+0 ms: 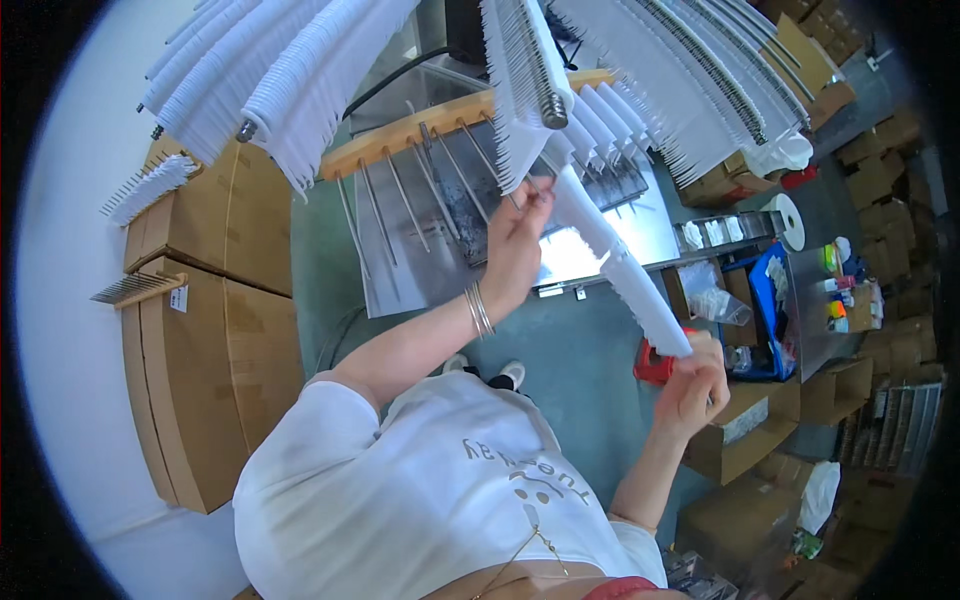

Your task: Manually assembling filter components by attaching parts to white strips and loading them onto a rotating industrial carousel.

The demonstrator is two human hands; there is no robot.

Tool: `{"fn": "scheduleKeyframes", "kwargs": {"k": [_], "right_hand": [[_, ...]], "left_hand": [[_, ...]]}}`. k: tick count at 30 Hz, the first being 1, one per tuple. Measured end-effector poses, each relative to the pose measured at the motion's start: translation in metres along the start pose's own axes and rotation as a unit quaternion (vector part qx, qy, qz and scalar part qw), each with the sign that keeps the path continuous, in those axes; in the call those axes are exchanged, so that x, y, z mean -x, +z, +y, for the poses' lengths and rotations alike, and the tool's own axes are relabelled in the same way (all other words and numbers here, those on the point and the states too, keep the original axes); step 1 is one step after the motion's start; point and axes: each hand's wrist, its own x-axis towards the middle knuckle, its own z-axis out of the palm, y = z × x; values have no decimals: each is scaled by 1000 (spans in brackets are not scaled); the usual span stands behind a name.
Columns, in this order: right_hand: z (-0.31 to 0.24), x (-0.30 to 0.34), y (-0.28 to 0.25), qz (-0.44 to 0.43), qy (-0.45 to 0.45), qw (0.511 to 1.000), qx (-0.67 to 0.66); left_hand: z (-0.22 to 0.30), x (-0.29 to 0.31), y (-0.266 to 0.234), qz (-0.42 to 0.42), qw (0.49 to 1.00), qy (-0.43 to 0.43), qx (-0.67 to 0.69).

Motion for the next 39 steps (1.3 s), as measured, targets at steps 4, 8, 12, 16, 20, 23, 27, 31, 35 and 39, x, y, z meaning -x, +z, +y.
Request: {"fn": "scheduleKeyframes", "kwargs": {"k": [4, 8, 12, 16, 20, 23, 27, 31, 35, 39], "right_hand": [[-23, 15, -17, -3, -41, 998, 55], [-37, 16, -10, 12, -59, 988, 144], [-31, -1, 12, 14, -61, 986, 153], [-23, -14, 19, -14, -40, 987, 158], [-17, -13, 17, -18, -34, 991, 130], [-21, -10, 12, -1, -10, 996, 88], [-25, -2, -4, 25, 27, 999, 35], [-32, 6, -10, 60, 2, 998, 34], [-36, 20, -25, 85, -7, 996, 19], [-33, 36, -58, 84, 15, 995, -45]], "left_hand": [[-4, 18, 19, -13, 999, 2, -30], [-13, 15, 28, -35, 999, 7, 8], [-24, -1, 15, 32, 990, 86, -109], [-11, -15, 30, 111, 987, 74, 85], [-19, -23, 19, 69, 994, 53, 69], [-20, -21, 19, 52, 995, 40, 75], [-14, -16, 22, 24, 993, 14, 113], [-15, -11, 25, 3, 993, 11, 120], [-15, 7, 38, 23, 991, 11, 129], [-18, 34, 54, 32, 992, 7, 125]]}}
